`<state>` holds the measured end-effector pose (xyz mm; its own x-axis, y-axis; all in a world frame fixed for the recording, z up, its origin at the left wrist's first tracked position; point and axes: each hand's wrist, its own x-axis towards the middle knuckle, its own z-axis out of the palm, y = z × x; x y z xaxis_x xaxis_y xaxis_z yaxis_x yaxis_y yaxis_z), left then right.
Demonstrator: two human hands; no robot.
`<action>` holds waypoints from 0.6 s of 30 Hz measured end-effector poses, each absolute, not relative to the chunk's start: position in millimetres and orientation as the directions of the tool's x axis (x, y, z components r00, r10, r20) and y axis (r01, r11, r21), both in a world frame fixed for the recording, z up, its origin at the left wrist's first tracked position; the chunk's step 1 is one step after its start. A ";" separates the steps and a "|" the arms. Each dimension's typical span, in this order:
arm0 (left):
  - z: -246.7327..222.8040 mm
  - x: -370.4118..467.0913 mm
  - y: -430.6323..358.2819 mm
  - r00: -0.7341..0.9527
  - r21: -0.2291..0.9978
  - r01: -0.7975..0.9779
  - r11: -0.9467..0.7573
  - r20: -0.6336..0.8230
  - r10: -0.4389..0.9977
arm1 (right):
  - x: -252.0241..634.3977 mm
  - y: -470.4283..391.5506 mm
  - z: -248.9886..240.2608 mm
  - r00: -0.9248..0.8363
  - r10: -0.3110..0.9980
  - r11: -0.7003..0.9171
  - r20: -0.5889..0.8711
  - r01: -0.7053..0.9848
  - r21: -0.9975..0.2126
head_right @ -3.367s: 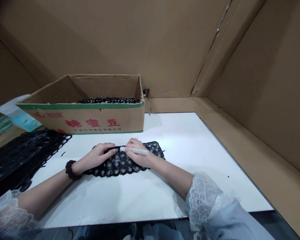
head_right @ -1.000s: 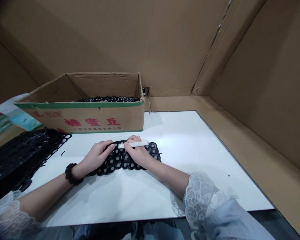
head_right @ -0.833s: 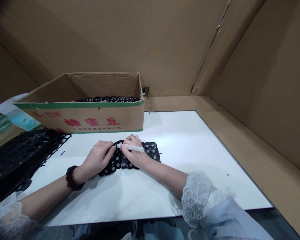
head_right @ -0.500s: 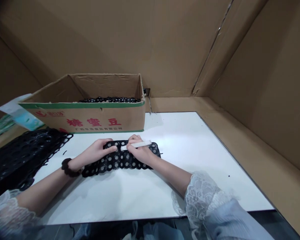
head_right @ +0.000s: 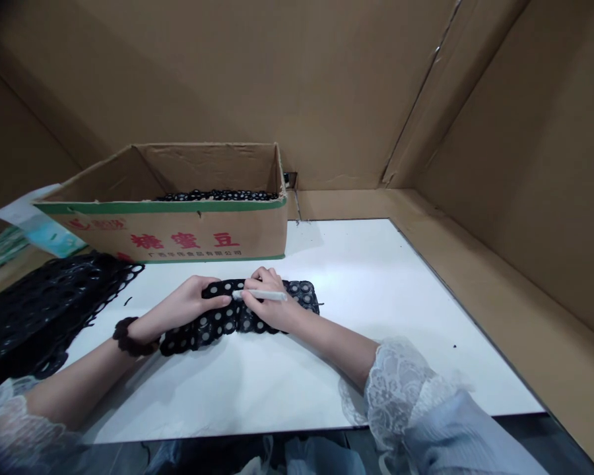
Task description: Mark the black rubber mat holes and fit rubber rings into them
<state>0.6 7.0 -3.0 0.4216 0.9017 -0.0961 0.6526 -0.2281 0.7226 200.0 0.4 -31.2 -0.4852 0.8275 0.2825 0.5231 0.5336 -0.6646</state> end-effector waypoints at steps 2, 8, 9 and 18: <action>-1.6 2.5 5.3 0.405 0.700 0.675 -0.234 -0.087 0.910 | 198.0 -0.2 -31.5 -0.469 0.835 0.530 0.288 0.548 -0.647; -5.8 -0.3 10.4 0.413 0.816 0.572 -0.082 -0.201 0.888 | 199.5 5.6 -30.1 -0.393 0.894 0.382 0.217 0.410 -0.828; -6.6 -0.8 11.1 0.413 0.832 0.552 -0.046 -0.225 0.882 | 200.1 6.8 -30.5 -0.394 0.895 0.372 0.211 0.396 -0.839; -9.8 0.0 7.7 0.397 0.881 0.467 0.068 -0.278 0.875 | 199.0 6.3 -28.9 -0.415 0.894 0.361 0.171 0.438 -0.823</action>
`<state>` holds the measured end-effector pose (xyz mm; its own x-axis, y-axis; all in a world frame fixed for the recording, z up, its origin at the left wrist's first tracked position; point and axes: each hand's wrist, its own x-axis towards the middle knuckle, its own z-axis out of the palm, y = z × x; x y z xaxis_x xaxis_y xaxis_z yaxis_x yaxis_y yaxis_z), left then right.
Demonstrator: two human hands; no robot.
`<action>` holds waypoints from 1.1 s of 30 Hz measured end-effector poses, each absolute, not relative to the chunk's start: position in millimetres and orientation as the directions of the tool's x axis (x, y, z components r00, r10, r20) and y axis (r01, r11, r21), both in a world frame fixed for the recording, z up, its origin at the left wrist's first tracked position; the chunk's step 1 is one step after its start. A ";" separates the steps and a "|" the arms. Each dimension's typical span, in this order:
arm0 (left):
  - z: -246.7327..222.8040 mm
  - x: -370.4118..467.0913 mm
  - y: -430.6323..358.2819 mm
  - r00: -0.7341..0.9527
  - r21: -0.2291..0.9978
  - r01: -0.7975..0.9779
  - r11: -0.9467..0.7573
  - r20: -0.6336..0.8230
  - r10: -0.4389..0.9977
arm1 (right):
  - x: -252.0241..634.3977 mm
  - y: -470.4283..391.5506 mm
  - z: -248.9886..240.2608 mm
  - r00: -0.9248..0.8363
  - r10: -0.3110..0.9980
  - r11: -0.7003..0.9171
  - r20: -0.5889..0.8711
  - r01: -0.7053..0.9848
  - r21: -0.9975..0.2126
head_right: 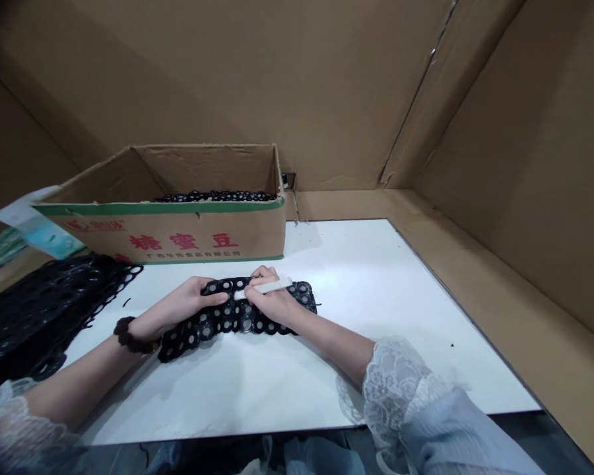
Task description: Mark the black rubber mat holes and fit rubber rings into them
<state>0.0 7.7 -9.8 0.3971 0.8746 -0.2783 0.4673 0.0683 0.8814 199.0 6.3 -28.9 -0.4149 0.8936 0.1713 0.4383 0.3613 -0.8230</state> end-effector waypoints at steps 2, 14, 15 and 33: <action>-9.1 2.5 4.2 0.376 0.871 0.490 0.027 -0.239 0.895 | 196.9 4.7 -28.5 -0.414 0.894 0.377 0.174 0.483 -0.790; -12.9 3.9 8.5 0.359 0.884 0.465 0.053 -0.243 0.901 | 198.1 8.6 -29.1 -0.348 0.928 0.274 0.132 0.398 -0.876; -13.7 3.6 8.6 0.358 0.889 0.453 0.067 -0.250 0.900 | 198.1 8.6 -29.6 -0.342 0.930 0.272 0.132 0.401 -0.875; -15.5 1.4 6.6 0.377 0.924 0.339 0.179 -0.307 0.874 | 199.3 9.1 -29.5 -0.371 0.923 0.254 0.106 0.378 -0.890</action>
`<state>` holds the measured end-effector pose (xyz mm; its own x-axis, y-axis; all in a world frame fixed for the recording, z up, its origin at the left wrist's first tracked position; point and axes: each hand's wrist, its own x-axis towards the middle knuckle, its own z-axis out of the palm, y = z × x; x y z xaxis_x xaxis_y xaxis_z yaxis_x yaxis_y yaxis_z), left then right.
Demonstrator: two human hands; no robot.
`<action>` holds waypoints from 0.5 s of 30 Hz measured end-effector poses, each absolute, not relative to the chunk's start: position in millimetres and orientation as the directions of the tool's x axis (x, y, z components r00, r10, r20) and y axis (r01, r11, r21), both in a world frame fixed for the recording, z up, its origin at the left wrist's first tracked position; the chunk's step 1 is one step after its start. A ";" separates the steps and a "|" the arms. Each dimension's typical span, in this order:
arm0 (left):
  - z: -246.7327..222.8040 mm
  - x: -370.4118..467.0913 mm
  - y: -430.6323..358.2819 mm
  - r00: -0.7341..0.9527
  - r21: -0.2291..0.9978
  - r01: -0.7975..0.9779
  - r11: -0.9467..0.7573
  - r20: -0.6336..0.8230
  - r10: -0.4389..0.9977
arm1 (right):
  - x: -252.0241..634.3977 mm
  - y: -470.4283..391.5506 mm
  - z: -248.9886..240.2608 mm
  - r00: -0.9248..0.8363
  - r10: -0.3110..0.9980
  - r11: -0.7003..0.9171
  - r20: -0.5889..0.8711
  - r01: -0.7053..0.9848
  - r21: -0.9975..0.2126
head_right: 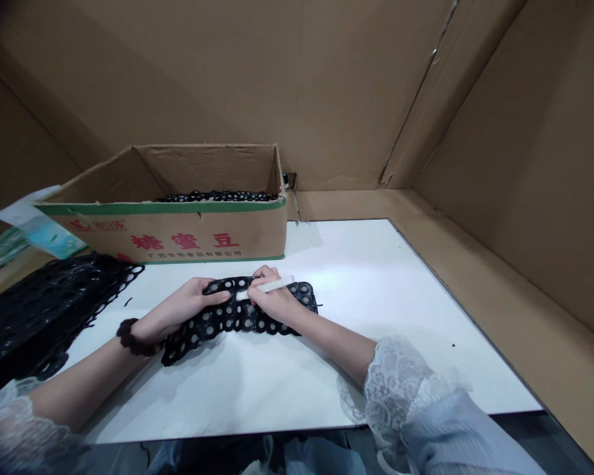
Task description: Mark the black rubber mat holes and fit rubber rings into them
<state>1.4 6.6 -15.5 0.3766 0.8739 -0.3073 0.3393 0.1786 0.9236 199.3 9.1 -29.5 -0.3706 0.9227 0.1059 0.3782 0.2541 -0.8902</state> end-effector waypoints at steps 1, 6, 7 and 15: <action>-15.6 1.5 6.4 0.378 0.925 0.337 0.179 -0.307 0.874 | 199.2 9.0 -29.5 -0.369 0.923 0.254 0.107 0.380 -0.889; -10.1 10.1 -3.0 0.300 0.886 0.459 0.060 -0.218 0.929 | 194.5 4.3 -31.2 -0.368 0.917 0.323 0.151 0.466 -0.824; -8.2 12.3 -6.0 0.249 0.848 0.530 0.011 -0.168 0.954 | 193.0 3.0 -32.0 -0.368 0.912 0.358 0.182 0.494 -0.792; -2.3 9.6 -5.4 0.301 0.494 0.822 -0.285 0.050 0.952 | 196.3 5.7 -31.4 -0.330 0.915 0.372 0.231 0.474 -0.798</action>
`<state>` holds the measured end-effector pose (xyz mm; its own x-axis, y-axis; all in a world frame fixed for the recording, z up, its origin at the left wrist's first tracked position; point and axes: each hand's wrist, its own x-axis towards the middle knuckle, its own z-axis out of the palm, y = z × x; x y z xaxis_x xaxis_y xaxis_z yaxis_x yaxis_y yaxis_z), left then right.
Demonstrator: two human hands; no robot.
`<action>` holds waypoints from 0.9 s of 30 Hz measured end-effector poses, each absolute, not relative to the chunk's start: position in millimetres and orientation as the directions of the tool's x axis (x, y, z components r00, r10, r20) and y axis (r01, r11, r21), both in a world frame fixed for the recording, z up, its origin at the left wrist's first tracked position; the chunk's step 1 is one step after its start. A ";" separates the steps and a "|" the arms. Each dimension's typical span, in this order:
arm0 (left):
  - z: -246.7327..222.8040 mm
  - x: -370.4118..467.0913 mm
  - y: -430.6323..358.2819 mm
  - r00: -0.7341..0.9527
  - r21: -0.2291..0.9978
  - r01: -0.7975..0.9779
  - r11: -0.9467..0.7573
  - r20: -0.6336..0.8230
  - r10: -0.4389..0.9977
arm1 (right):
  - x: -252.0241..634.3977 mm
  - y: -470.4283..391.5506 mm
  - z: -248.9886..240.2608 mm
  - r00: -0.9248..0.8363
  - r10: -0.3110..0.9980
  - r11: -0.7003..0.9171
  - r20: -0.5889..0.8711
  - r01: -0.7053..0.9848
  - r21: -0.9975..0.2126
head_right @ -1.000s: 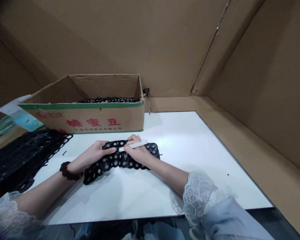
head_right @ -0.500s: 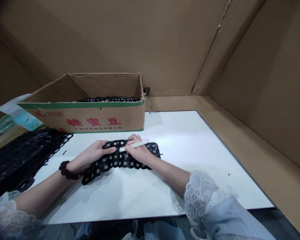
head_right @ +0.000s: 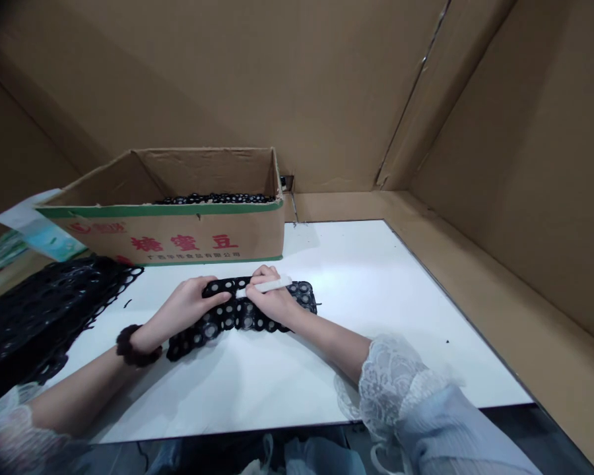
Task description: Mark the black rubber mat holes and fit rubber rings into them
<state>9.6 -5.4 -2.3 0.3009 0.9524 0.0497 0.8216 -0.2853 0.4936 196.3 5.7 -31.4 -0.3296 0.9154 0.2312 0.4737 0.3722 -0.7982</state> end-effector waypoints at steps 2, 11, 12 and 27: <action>-1.6 6.2 -3.3 0.330 0.295 0.867 -0.403 0.267 0.905 | 199.7 8.5 -31.5 -0.314 0.928 0.332 0.202 0.442 -0.833; -11.6 -11.6 -1.3 0.691 0.229 0.691 -0.686 0.072 0.720 | 206.8 6.7 -30.9 -0.233 0.858 0.511 0.459 0.485 -0.709; -12.6 -12.1 -1.5 0.694 0.223 0.690 -0.689 0.068 0.717 | 207.6 6.2 -28.0 -0.223 0.866 0.499 0.449 0.466 -0.731; -21.3 -5.8 6.4 0.857 -0.164 0.513 -0.843 0.148 0.493 | 197.2 1.1 -3.1 -0.126 0.987 0.123 0.097 0.220 -0.968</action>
